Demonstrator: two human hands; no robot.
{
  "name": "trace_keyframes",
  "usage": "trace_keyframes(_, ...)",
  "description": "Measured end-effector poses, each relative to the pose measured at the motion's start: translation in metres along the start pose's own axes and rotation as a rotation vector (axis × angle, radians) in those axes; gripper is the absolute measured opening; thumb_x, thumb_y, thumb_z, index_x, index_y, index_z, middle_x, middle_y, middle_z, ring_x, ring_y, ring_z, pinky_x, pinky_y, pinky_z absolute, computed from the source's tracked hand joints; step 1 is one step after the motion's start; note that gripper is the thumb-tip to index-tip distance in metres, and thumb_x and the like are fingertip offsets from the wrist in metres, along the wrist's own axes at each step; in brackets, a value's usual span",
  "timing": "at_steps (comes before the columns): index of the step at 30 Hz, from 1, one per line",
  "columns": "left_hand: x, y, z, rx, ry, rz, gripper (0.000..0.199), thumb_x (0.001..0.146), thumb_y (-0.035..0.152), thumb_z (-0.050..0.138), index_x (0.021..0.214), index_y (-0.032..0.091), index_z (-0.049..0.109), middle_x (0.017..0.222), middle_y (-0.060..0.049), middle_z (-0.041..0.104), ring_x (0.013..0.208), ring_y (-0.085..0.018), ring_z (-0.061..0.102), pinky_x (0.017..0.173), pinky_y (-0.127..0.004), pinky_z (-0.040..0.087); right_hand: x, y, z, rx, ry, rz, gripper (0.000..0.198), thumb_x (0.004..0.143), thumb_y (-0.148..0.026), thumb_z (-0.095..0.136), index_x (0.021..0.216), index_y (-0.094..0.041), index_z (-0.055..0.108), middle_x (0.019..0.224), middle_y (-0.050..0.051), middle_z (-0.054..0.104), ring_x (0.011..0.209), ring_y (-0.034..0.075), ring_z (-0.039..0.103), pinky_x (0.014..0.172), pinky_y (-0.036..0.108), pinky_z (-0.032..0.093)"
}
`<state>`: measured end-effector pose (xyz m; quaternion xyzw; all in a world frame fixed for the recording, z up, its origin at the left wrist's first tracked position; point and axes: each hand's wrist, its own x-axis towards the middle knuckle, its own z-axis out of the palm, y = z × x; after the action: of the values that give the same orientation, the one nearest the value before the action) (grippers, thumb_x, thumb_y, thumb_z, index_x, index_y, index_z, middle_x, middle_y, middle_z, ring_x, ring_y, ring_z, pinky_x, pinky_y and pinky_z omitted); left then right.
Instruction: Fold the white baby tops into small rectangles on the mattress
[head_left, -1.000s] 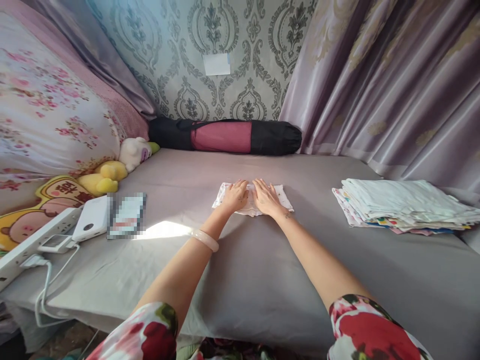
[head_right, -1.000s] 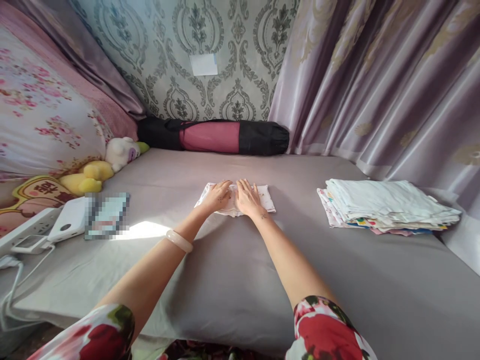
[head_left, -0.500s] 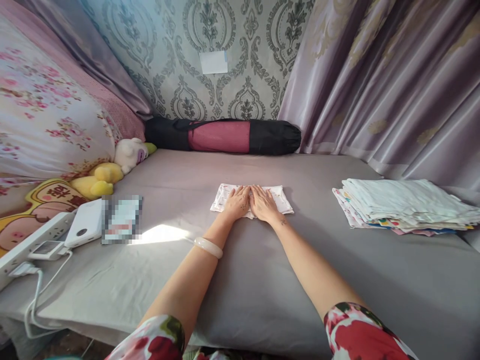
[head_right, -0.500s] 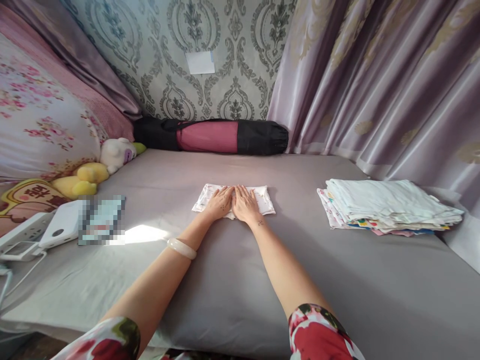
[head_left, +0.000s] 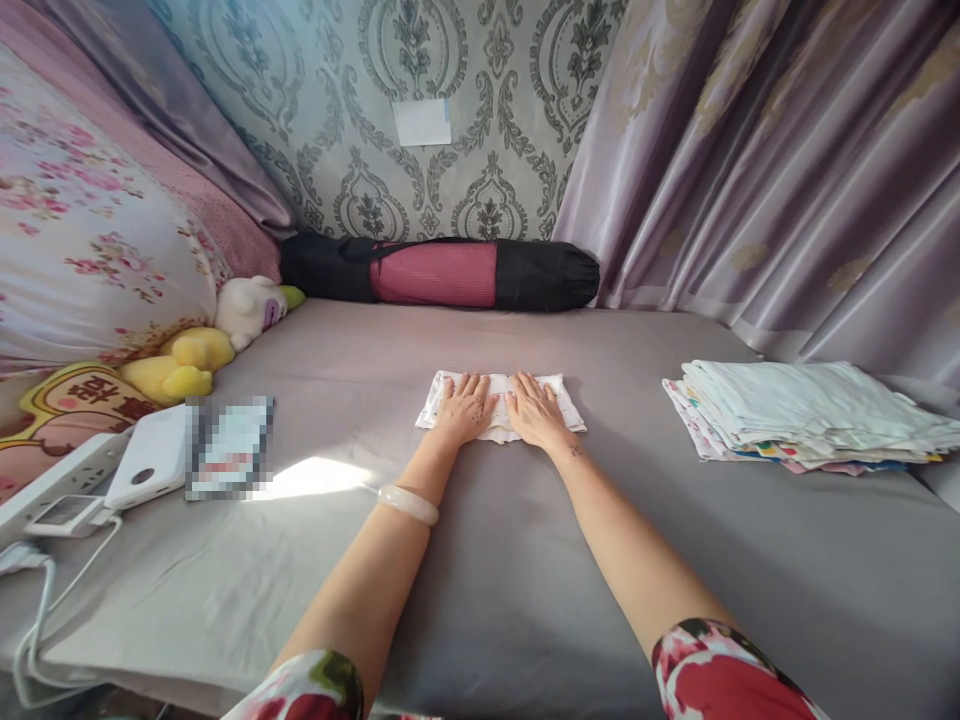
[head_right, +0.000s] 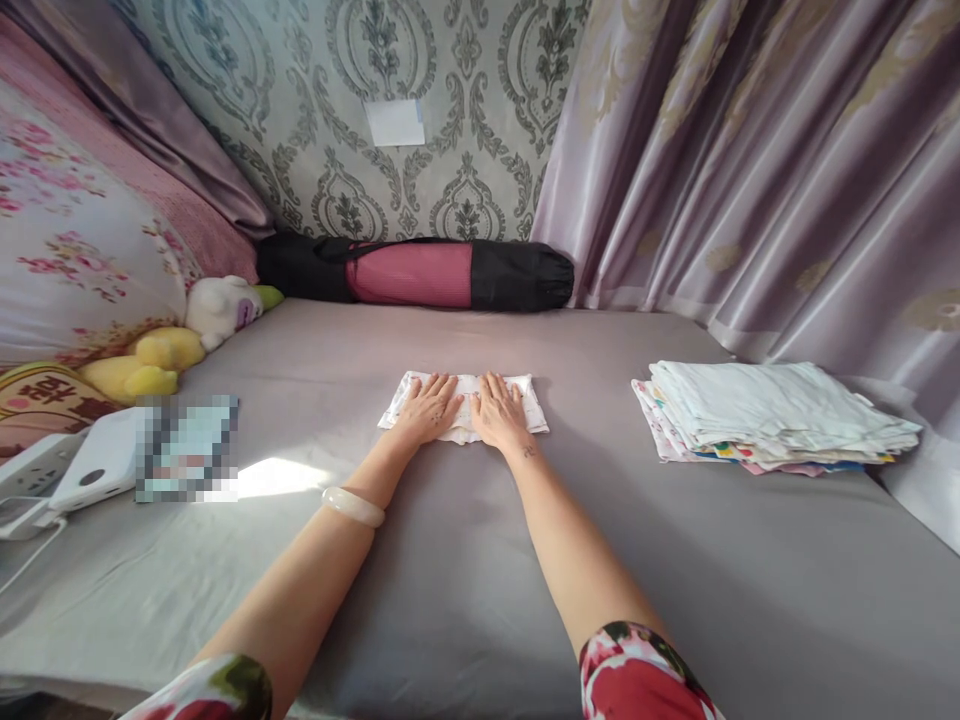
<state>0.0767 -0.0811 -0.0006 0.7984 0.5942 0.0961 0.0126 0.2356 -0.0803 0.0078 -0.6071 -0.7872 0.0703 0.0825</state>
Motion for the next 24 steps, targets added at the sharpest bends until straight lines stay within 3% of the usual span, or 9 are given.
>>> trace_keyframes(9, -0.001, 0.001, -0.002, -0.001, 0.005, -0.001, 0.057, 0.101, 0.042, 0.024, 0.146, 0.009, 0.037, 0.151, -0.015, 0.039, 0.142, -0.03, 0.03, 0.116, -0.052, 0.021, 0.001, 0.001, 0.003, -0.005, 0.022, -0.01, 0.055, 0.101, -0.033, 0.019, 0.148, -0.009, 0.034, 0.156, 0.011, 0.028, 0.145, 0.024, 0.02, 0.118, 0.046, 0.014)
trace_keyframes(18, -0.006, -0.011, -0.002, 0.03, 0.198, -0.122, 0.05, 0.1, 0.035, 0.027, 0.141, 0.013, 0.045, 0.147, -0.014, 0.046, 0.141, -0.027, 0.034, 0.117, -0.052, 0.018, -0.003, 0.005, -0.004, -0.046, 0.089, 0.083, 0.059, 0.101, -0.035, 0.018, 0.151, -0.006, 0.027, 0.158, 0.012, 0.022, 0.146, 0.022, 0.014, 0.119, 0.045, 0.006)
trace_keyframes(24, -0.007, -0.016, 0.002, 0.054, 0.043, -0.185, 0.053, 0.1, 0.038, 0.026, 0.142, 0.01, 0.044, 0.15, -0.016, 0.041, 0.143, -0.031, 0.029, 0.116, -0.054, 0.02, -0.005, 0.008, 0.0, -0.014, 0.002, 0.143, 0.061, 0.101, -0.039, 0.018, 0.15, -0.005, 0.028, 0.158, 0.012, 0.022, 0.146, 0.023, 0.015, 0.119, 0.045, 0.007)
